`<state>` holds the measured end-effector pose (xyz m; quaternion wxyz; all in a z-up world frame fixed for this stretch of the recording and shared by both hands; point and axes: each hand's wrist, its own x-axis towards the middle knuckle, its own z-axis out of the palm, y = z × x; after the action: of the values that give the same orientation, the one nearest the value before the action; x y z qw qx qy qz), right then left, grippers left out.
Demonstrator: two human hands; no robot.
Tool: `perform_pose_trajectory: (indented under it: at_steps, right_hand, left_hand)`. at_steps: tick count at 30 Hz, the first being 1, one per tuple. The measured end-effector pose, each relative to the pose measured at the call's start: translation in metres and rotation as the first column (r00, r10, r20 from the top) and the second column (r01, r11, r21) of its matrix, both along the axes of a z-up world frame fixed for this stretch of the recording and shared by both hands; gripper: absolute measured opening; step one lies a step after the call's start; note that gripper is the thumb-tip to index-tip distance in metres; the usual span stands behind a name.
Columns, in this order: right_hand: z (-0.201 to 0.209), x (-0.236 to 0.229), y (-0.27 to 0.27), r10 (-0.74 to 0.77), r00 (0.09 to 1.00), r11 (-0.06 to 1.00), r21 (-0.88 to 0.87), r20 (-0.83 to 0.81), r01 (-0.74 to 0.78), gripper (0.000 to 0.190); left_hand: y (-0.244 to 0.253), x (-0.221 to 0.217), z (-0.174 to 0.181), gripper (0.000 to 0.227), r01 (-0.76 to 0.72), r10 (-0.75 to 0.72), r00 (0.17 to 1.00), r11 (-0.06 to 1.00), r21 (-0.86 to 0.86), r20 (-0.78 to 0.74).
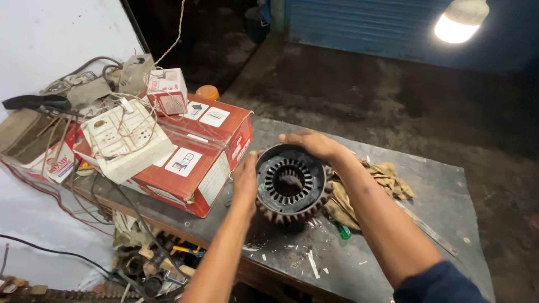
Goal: The person cleans a motor stator housing by hand with a cloth, then scrapes the interior and exterior surfaces using a metal flat tool.
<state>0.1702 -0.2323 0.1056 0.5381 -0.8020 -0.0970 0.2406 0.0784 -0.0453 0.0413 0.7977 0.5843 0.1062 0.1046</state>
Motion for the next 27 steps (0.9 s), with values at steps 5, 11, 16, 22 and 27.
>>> perform_pose_trajectory:
  at_steps: [5, 11, 16, 22, 27]
  right_hand:
    - [-0.028, -0.002, -0.042, -0.259, 0.960, 0.946, 0.175, -0.102, 0.274, 0.053]
    - [-0.048, 0.027, -0.055, -0.309, 0.948, 0.949, -0.041, 0.080, 0.313, 0.058]
    - [-0.038, 0.018, -0.056, -0.332, 0.943, 0.942, -0.048, 0.013, 0.333, 0.061]
    - [-0.020, 0.011, -0.044, -0.168, 0.986, 0.983, -0.078, 0.010, 0.168, 0.066]
    - [-0.016, 0.040, 0.004, 0.106, 0.993, 0.967, -0.227, -0.043, -0.113, 0.062]
  left_hand:
    - [-0.014, 0.061, -0.016, 0.052, 0.235, -0.224, 0.972, 0.937, 0.258, -0.072]
    - [-0.019, 0.102, -0.026, 0.056, 0.376, -0.333, 0.914, 0.911, 0.172, -0.233]
    - [-0.018, 0.100, -0.029, 0.055, 0.352, -0.312, 0.926, 0.917, 0.189, -0.213]
    - [-0.025, 0.060, -0.030, 0.057, 0.097, -0.065, 0.989, 0.963, 0.252, -0.135]
    - [-0.019, 0.008, -0.042, 0.056, -0.248, 0.289, 0.947, 0.936, 0.249, -0.140]
